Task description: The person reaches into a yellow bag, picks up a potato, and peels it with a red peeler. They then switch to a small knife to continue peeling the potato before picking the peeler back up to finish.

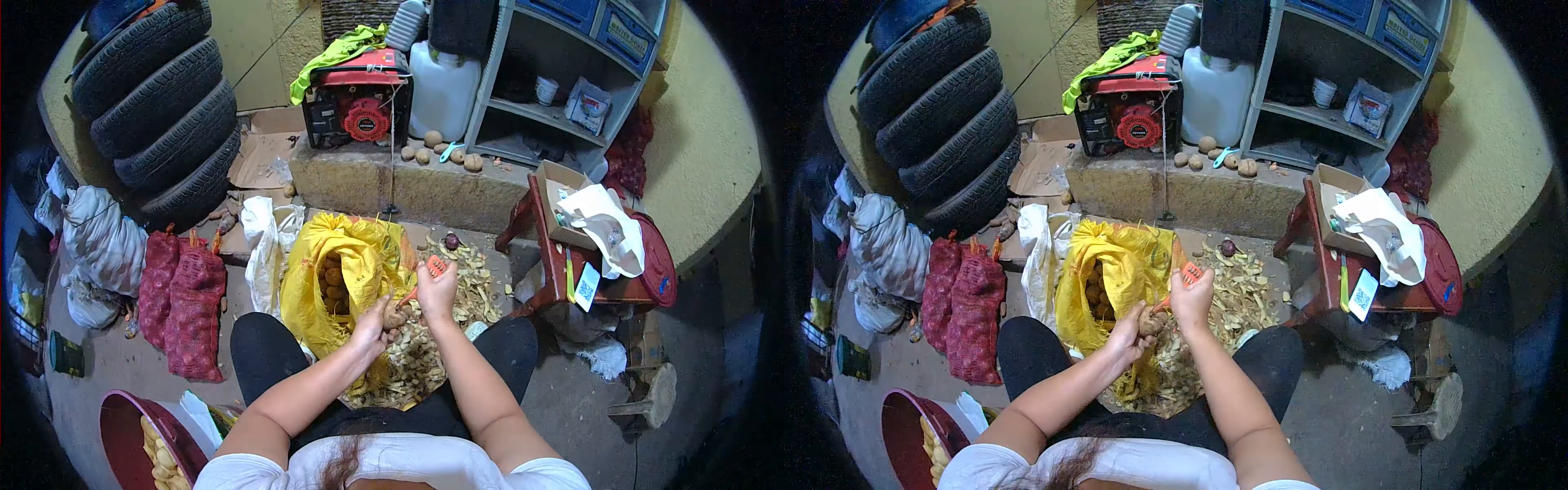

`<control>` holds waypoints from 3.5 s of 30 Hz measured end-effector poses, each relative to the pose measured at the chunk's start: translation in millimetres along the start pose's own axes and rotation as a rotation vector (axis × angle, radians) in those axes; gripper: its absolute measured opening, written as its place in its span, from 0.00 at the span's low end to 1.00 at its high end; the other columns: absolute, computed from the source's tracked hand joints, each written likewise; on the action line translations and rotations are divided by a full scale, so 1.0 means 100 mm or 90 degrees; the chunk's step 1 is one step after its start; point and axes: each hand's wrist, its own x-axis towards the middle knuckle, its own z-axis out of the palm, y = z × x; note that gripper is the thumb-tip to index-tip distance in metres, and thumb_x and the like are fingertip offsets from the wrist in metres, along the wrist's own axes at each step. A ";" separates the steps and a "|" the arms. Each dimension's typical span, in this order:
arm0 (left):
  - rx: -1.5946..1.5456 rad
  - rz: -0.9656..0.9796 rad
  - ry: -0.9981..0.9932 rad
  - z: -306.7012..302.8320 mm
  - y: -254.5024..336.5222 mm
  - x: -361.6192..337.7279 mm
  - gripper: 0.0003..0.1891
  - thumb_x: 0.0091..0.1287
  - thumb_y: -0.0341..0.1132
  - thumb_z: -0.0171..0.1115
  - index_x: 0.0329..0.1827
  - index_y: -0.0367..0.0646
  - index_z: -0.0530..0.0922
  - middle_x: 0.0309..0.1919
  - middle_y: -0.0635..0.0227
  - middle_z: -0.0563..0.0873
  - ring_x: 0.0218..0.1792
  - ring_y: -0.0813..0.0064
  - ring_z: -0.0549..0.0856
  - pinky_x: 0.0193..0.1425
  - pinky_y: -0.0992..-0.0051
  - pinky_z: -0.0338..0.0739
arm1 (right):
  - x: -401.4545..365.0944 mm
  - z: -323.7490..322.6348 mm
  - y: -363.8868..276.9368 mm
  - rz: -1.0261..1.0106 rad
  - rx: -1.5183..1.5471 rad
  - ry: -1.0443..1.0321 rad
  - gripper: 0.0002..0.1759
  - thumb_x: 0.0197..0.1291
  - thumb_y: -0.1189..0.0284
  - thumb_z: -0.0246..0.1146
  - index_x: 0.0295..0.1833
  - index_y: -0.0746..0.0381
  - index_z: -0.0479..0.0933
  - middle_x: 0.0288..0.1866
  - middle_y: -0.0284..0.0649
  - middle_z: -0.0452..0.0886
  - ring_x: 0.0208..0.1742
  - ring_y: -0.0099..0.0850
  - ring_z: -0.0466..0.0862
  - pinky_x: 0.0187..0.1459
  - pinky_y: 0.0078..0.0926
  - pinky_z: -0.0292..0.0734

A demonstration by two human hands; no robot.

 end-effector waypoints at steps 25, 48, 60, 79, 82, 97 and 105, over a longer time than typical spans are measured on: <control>-0.038 -0.108 -0.040 -0.16 0.05 -0.03 0.18 0.63 0.47 0.50 0.46 0.41 0.71 0.32 0.60 0.81 0.27 0.69 0.81 0.18 0.77 0.75 | 0.31 -0.21 0.29 0.005 -0.022 -0.008 0.18 0.49 0.72 0.58 0.44 0.70 0.64 0.26 0.40 0.73 0.27 0.32 0.75 0.33 0.28 0.71; -0.061 -0.102 -0.140 -0.16 -0.02 0.02 0.15 0.66 0.41 0.47 0.49 0.41 0.68 0.42 0.57 0.79 0.38 0.62 0.82 0.39 0.62 0.79 | 0.14 -0.09 0.16 0.104 0.102 -0.084 0.18 0.51 0.71 0.61 0.43 0.67 0.63 0.33 0.43 0.74 0.31 0.27 0.75 0.33 0.24 0.71; -0.133 -0.109 -0.123 -0.19 0.00 0.05 0.18 0.65 0.50 0.47 0.46 0.45 0.70 0.37 0.63 0.81 0.32 0.68 0.82 0.27 0.71 0.78 | 0.15 -0.12 0.13 0.325 0.632 -0.321 0.17 0.64 0.76 0.39 0.58 0.64 0.54 0.50 0.56 0.71 0.45 0.46 0.78 0.39 0.35 0.78; -0.127 -0.082 -0.033 -0.05 -0.09 0.03 0.17 0.68 0.48 0.41 0.49 0.48 0.70 0.41 0.69 0.80 0.41 0.71 0.78 0.44 0.63 0.72 | -0.13 0.03 -0.03 -0.001 -0.006 0.018 0.21 0.44 0.73 0.65 0.41 0.68 0.64 0.32 0.46 0.77 0.33 0.31 0.79 0.37 0.27 0.73; -0.097 -0.071 -0.037 -0.08 -0.14 0.07 0.16 0.68 0.48 0.41 0.46 0.48 0.71 0.37 0.69 0.80 0.36 0.72 0.79 0.36 0.67 0.75 | -0.16 0.00 -0.14 -0.010 -0.024 0.003 0.19 0.44 0.74 0.63 0.41 0.68 0.65 0.31 0.45 0.77 0.33 0.31 0.79 0.37 0.27 0.73; -0.074 -0.091 -0.066 -0.08 0.10 -0.09 0.14 0.65 0.44 0.49 0.49 0.48 0.67 0.37 0.64 0.79 0.35 0.70 0.79 0.27 0.69 0.76 | 0.45 -0.19 0.57 0.315 0.178 -0.116 0.18 0.49 0.66 0.61 0.40 0.68 0.68 0.28 0.36 0.74 0.26 0.22 0.72 0.29 0.22 0.69; -0.081 -0.021 -0.087 -0.12 0.04 -0.04 0.19 0.64 0.52 0.48 0.51 0.52 0.68 0.42 0.72 0.78 0.39 0.73 0.78 0.35 0.69 0.73 | 0.32 -0.18 0.22 0.099 0.147 -0.127 0.13 0.52 0.75 0.60 0.42 0.68 0.67 0.34 0.37 0.75 0.33 0.22 0.74 0.37 0.18 0.71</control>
